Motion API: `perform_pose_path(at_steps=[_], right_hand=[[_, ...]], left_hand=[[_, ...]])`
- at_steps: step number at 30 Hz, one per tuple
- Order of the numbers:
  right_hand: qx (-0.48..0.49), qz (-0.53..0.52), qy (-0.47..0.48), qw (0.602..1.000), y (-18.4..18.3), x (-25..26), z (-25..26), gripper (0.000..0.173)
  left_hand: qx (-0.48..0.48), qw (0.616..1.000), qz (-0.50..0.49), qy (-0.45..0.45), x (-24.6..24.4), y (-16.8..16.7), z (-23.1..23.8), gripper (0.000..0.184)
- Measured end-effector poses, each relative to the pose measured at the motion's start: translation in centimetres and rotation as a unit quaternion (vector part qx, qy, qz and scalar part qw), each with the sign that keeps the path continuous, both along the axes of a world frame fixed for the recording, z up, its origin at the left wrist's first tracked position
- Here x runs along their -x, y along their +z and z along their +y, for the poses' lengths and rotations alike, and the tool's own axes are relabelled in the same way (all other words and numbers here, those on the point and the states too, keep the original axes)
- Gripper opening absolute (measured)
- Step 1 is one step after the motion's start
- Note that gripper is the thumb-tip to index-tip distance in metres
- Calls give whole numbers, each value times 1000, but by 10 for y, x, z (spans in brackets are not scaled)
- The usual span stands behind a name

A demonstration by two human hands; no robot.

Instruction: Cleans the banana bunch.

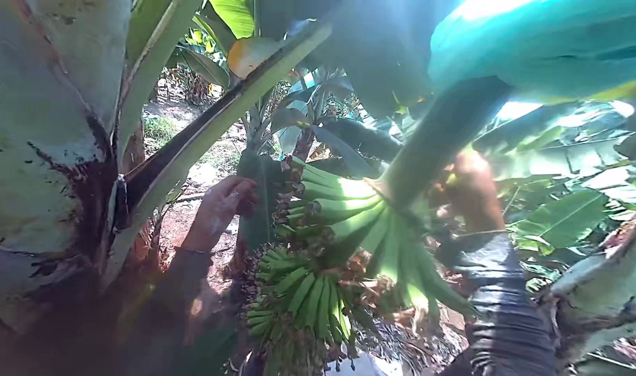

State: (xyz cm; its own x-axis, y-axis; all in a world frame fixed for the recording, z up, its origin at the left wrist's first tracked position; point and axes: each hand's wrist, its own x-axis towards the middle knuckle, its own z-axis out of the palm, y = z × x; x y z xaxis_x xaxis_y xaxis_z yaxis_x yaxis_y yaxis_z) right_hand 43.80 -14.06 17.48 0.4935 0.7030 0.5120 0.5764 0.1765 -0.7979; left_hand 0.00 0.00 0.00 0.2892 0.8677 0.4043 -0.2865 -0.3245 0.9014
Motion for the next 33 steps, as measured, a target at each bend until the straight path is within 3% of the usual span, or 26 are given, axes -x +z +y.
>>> perform_pose_path(at_steps=[4, 6, 7, 9, 11, 14, 16, 18, 20, 22, 24, 26, 28, 29, 32, 33], right_hand=[[51, 47, 80, 994, -6, -7, -94, 20], [85, 34, 127, 988, -21, -9, -143, 32], [134, -21, 138, 981, -26, -10, -167, 46], [222, -161, 159, 948, -24, -10, -200, 58], [169, -258, 105, 946, -22, 13, -208, 54], [-29, -354, 94, 930, -26, 62, -197, 54], [-131, -373, 113, 911, -42, 106, -182, 68], [-164, -439, 107, 877, -66, 152, -165, 94], [-175, -544, 56, 819, -81, 197, -144, 107], [-196, -594, 18, 780, -79, 233, -117, 89], [-205, -613, -12, 763, -66, 255, -97, 52], [-211, -572, -11, 793, -50, 263, -93, 22], [-228, -478, -8, 848, -38, 260, -97, 22], [-245, -416, 12, 876, -34, 255, -99, 21], [-299, -180, 168, 922, -22, 229, -109, 31], [-309, -107, 221, 919, -20, 220, -113, 38]], left_hand=[[-12, 999, -14, 32, 1, -2, -10, 28], [-46, 998, -27, 17, -3, -4, -21, 29], [-72, 997, -39, -10, -6, -6, -27, 36], [-113, 990, -68, -55, -14, -7, -47, 67], [-138, 985, -71, -72, -22, -3, -80, 93], [-124, 989, -66, -52, -45, 2, -127, 121], [-111, 990, -89, -1, -65, 5, -144, 110], [-102, 984, -135, 63, -78, 9, -147, 63], [-80, 972, -191, 107, -87, 13, -141, 24], [-66, 962, -259, 60, -86, 11, -135, 23], [-52, 949, -308, 29, -81, 2, -135, 28], [-44, 937, -343, 45, -69, -4, -137, 26], [-84, 939, -328, 59, -48, 2, -136, 19], [-117, 948, -290, 58, -39, 9, -138, 32], [-168, 973, -106, 121, -36, 46, -143, 108], [-176, 969, -51, 164, -44, 59, -142, 115]])
